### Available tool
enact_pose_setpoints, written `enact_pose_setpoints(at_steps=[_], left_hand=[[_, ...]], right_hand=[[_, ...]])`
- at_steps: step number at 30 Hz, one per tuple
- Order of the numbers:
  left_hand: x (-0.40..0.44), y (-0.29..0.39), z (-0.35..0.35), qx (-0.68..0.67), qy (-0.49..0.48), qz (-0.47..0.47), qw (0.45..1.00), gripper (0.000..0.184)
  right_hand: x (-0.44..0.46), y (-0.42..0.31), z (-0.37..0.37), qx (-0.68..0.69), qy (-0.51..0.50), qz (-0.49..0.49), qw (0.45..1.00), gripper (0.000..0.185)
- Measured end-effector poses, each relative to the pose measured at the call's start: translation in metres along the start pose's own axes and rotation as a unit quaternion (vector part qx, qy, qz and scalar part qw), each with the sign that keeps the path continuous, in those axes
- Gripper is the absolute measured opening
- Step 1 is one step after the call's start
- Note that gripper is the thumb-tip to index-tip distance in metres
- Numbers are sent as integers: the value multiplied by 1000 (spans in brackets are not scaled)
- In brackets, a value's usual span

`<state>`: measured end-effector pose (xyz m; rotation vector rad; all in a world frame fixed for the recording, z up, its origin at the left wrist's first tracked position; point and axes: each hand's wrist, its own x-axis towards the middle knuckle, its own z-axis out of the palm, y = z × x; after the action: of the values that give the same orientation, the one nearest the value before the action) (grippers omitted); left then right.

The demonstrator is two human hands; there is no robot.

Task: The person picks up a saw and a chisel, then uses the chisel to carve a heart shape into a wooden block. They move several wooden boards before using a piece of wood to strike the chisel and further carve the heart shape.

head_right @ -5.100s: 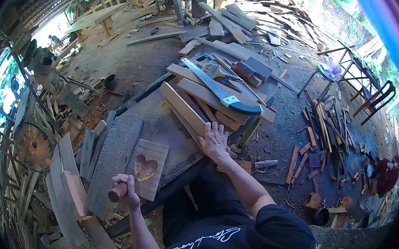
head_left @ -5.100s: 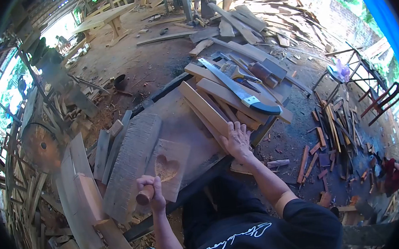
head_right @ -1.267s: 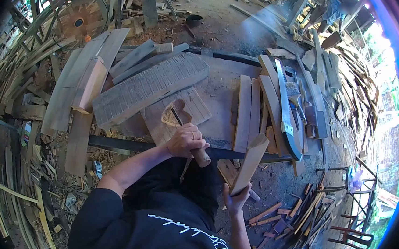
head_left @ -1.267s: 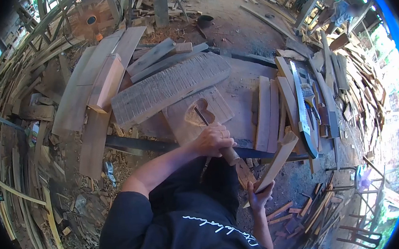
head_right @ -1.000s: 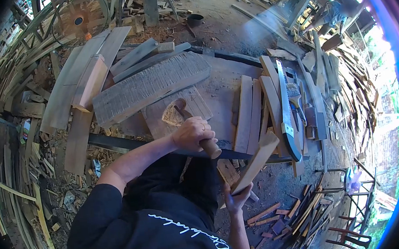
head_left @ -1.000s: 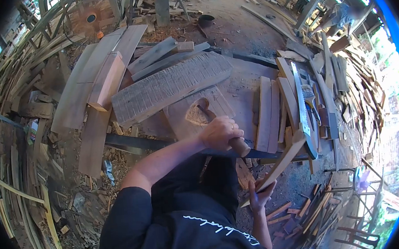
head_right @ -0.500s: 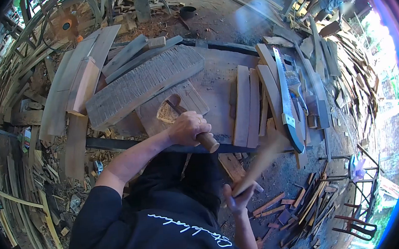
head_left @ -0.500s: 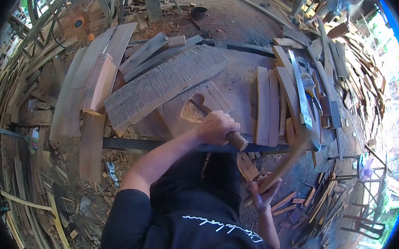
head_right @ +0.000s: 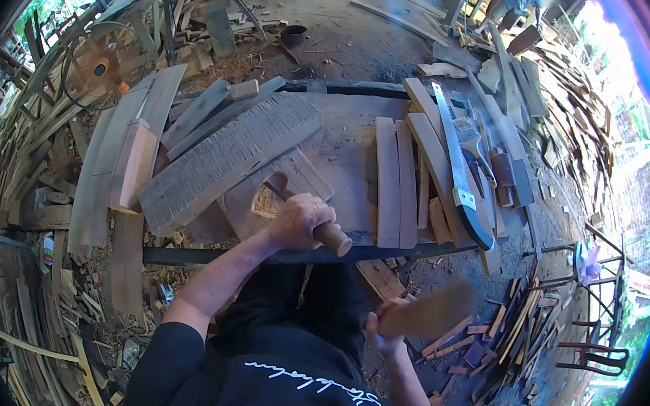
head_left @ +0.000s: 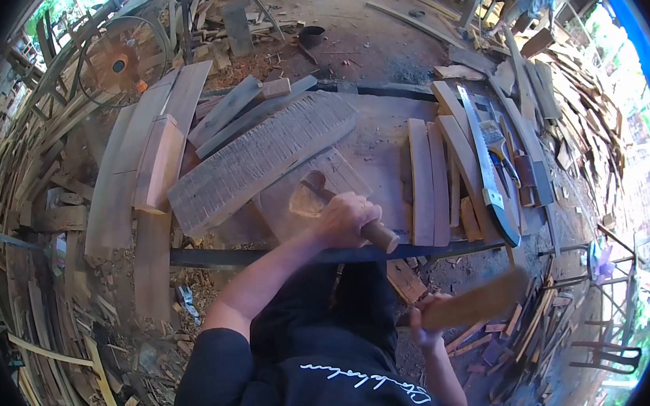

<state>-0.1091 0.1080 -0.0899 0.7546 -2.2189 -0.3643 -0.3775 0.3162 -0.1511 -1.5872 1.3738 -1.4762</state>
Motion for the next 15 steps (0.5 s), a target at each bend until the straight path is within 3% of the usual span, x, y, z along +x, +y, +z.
enact_pose_setpoints(at_steps=[2,4,6,10,15], left_hand=[[-1,-1,1,-15,13,-8,1000,21],[2,-3,3,7,-6,-6,1000,22],[5,-2,2,13,6,-3,1000,22],[14,12,-14,-6,22,24,999,23],[14,7,-13,-20,42,18,999,26]], right_hand=[[20,-13,17,-122,-140,75,980,51],[25,-13,19,-148,-155,111,970,52],[29,-18,18,-125,-106,83,983,52],[25,-33,20,-48,-25,123,991,53],[35,-54,17,-25,-12,88,996,58]])
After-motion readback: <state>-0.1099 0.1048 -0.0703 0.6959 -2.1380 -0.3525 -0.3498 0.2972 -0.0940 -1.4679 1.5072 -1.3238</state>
